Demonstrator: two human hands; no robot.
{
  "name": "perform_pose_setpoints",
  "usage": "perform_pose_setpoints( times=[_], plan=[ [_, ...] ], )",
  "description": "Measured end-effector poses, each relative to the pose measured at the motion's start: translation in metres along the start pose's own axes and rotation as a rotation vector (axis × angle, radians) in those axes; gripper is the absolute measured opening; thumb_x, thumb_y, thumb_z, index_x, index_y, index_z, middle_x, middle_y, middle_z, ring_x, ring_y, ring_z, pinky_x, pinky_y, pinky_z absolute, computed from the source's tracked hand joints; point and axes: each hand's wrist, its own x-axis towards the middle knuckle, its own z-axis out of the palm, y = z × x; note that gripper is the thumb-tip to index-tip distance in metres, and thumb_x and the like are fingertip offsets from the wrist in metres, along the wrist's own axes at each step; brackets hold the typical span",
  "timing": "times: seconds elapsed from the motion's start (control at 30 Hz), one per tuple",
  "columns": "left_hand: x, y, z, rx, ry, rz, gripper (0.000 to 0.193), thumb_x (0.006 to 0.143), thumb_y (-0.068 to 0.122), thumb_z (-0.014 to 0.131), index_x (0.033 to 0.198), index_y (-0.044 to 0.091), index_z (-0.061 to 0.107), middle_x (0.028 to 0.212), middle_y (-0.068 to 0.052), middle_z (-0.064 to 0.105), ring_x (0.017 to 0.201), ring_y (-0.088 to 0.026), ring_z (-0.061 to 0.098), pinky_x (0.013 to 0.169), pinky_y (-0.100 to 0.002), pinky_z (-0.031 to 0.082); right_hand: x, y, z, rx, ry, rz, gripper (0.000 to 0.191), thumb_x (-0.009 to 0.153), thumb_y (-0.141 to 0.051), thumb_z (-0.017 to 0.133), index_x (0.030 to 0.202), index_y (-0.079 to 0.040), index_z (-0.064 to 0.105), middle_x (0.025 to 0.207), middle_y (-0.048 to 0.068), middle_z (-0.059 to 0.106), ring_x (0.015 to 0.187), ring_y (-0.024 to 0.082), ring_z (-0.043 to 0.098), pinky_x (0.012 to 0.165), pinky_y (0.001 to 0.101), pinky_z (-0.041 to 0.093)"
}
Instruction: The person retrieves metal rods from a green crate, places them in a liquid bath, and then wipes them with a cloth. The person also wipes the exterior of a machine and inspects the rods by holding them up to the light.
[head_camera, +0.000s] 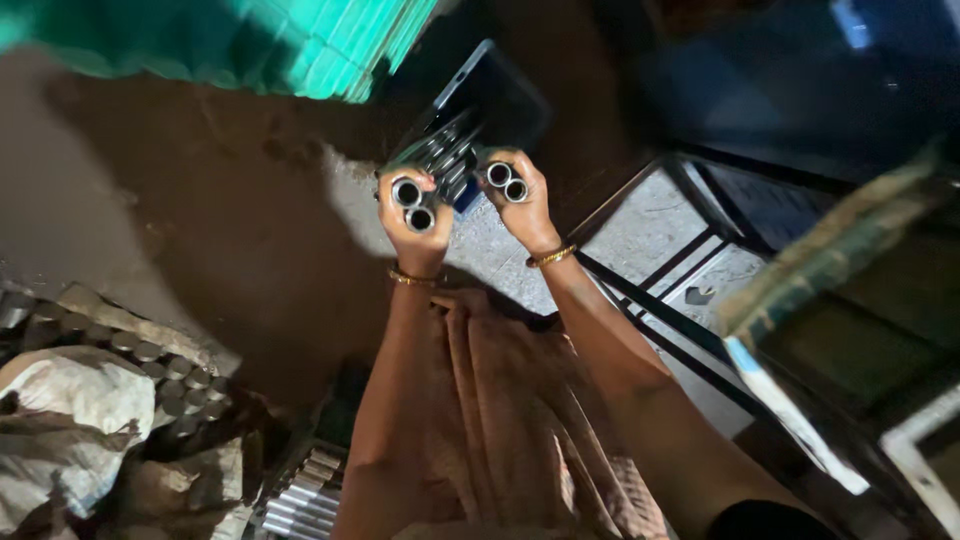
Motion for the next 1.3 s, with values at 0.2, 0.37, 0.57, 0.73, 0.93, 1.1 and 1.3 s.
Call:
perform_pose_setpoints(
  times=[0.2,0.37,0.57,0.73,0.93,1.1,1.3],
  plan=[
    [0.010,-0.073,0.004,-0.083,-0.066,-0.021,0.035,0.075,-0.010,0.062,0.106,0.004,0.052,0.101,-0.008,0.055,0.099,-0.018,0.057,0.096,-0.031,0.049,0.001,0.088,0.023,0.013,0.054,-0.031,0.031,0.084,0.012,0.075,0.108,-0.002,0.064,0.113,0.008,0.067,0.106,0.017,0.065,0.096,0.0280,0.051],
    [0.014,-0.123,0.013,-0.142,-0.037,-0.008,0.037,0.076,-0.011,0.062,0.108,0.004,0.051,0.100,-0.007,0.056,0.098,-0.019,0.058,0.098,-0.032,0.051,-0.021,0.156,0.037,-0.047,0.088,-0.073,0.027,0.085,0.012,0.075,0.105,-0.004,0.065,0.114,0.010,0.069,0.108,0.023,0.067,0.096,0.0315,0.053],
    [0.020,-0.160,0.024,-0.090,-0.116,0.050,0.041,0.072,-0.011,0.061,0.110,0.004,0.052,0.103,-0.009,0.057,0.101,-0.021,0.060,0.099,-0.032,0.051,-0.053,0.188,0.067,-0.246,-0.082,-0.170,0.016,0.092,-0.005,0.070,0.107,-0.009,0.066,0.110,0.009,0.070,0.102,0.026,0.066,0.087,0.0357,0.052],
    [0.020,-0.177,0.041,-0.199,-0.074,0.009,0.041,0.074,-0.012,0.061,0.110,0.005,0.052,0.104,-0.008,0.056,0.098,-0.018,0.059,0.097,-0.031,0.050,-0.066,0.180,0.104,0.293,-0.057,0.328,0.020,0.096,-0.012,0.069,0.116,-0.007,0.063,0.114,0.009,0.065,0.103,0.024,0.062,0.087,0.0371,0.050],
    [0.022,-0.197,0.063,-0.296,-0.062,-0.046,0.039,0.074,-0.013,0.059,0.108,0.005,0.052,0.103,-0.007,0.056,0.101,-0.020,0.059,0.101,-0.035,0.052,-0.070,0.169,0.092,-0.100,-0.264,0.193,0.038,0.094,-0.018,0.072,0.126,-0.005,0.057,0.124,0.012,0.057,0.114,0.028,0.055,0.096,0.0397,0.045],
    [0.030,-0.210,0.061,-0.277,-0.116,-0.060,0.037,0.075,-0.011,0.057,0.108,0.005,0.052,0.103,-0.008,0.061,0.111,-0.023,0.064,0.116,-0.043,0.050,-0.072,0.166,0.091,-0.129,-0.325,0.206,0.052,0.091,-0.024,0.074,0.134,-0.004,0.052,0.132,0.015,0.051,0.122,0.032,0.050,0.104,0.0418,0.040],
    [0.018,-0.225,0.045,-0.318,-0.069,-0.086,0.035,0.082,-0.012,0.057,0.112,0.006,0.054,0.111,-0.010,0.063,0.111,-0.023,0.062,0.123,-0.045,0.043,-0.075,0.168,0.091,-0.143,-0.350,0.203,0.070,0.088,-0.030,0.077,0.144,-0.002,0.045,0.143,0.018,0.043,0.132,0.036,0.043,0.113,0.0444,0.035]
  ],
)
